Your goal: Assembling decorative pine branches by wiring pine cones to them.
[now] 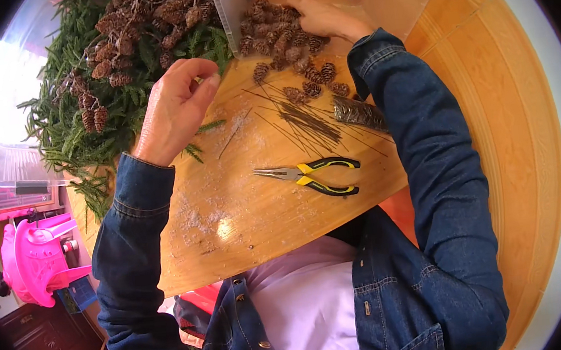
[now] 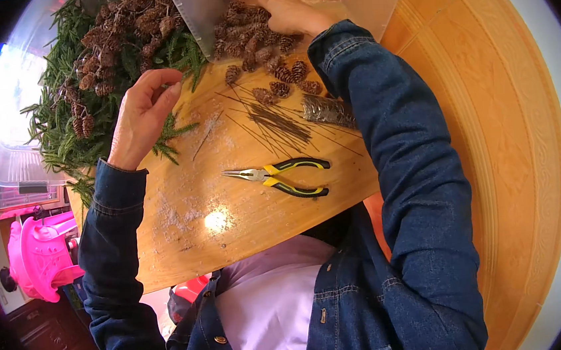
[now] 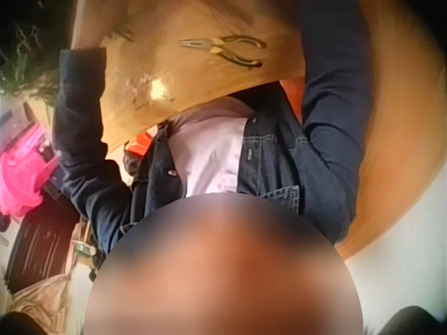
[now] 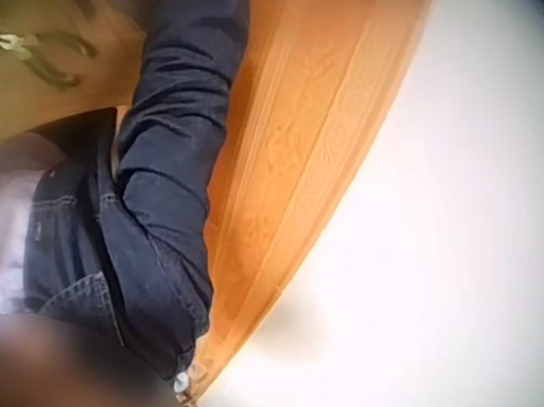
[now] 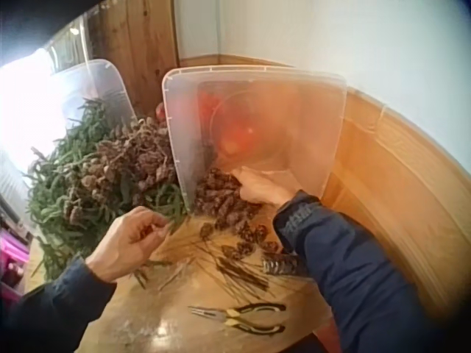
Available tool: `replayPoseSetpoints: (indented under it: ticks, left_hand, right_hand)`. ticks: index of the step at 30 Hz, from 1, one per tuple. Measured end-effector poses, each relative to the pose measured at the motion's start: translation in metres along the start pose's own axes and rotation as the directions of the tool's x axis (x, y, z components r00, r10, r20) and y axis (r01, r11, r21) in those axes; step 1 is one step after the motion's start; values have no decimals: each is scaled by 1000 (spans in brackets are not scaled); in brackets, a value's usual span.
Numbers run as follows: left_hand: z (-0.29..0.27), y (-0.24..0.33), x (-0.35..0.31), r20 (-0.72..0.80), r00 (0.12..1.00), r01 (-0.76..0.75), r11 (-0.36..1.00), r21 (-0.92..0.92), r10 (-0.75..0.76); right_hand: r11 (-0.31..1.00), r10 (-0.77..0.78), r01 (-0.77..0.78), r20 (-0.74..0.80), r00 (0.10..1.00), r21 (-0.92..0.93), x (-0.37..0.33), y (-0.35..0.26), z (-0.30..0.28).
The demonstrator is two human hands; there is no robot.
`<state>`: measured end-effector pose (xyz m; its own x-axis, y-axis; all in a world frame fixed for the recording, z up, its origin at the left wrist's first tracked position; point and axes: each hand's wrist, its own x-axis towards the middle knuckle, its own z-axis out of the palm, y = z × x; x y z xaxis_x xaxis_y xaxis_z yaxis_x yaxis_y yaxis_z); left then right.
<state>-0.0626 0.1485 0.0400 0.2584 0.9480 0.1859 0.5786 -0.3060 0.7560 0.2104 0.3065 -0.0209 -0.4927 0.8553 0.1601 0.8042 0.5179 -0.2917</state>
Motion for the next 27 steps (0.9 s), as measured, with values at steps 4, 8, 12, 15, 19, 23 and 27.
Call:
replayPoseSetpoints:
  ticks: [4, 8, 12, 15, 19, 23, 27]
  left_hand:
    - [3, -3, 2, 40, 999, 3, 998, 58, -6]
    - [19, 4, 10, 102, 994, -45, 985, 166, 28]
    - [29, -6, 14, 144, 986, -124, 960, 249, 90]
    - [34, -4, 12, 153, 978, -180, 946, 271, 142]
    - [10, 3, 2, 133, 968, -245, 908, 341, 211]
    - [-11, 21, -14, 174, 955, -291, 877, 383, 241]
    - [-25, 34, -48, 147, 979, -183, 919, 349, 139]
  right_hand:
    - [994, -93, 90, 46, 995, 64, -3, -12, -1]
    - [975, -197, 206, -101, 975, 85, -11, -8, 3]
    - [983, -151, 168, -192, 970, 77, -22, -22, -14]
    - [996, -78, 81, -95, 992, 29, -48, -41, -55]
    - [998, -16, 26, 186, 982, -51, -76, -66, -105]
    - [981, -189, 176, 239, 952, 78, -118, -54, -90]
    - [945, -280, 248, 137, 950, 213, -173, -116, -88]
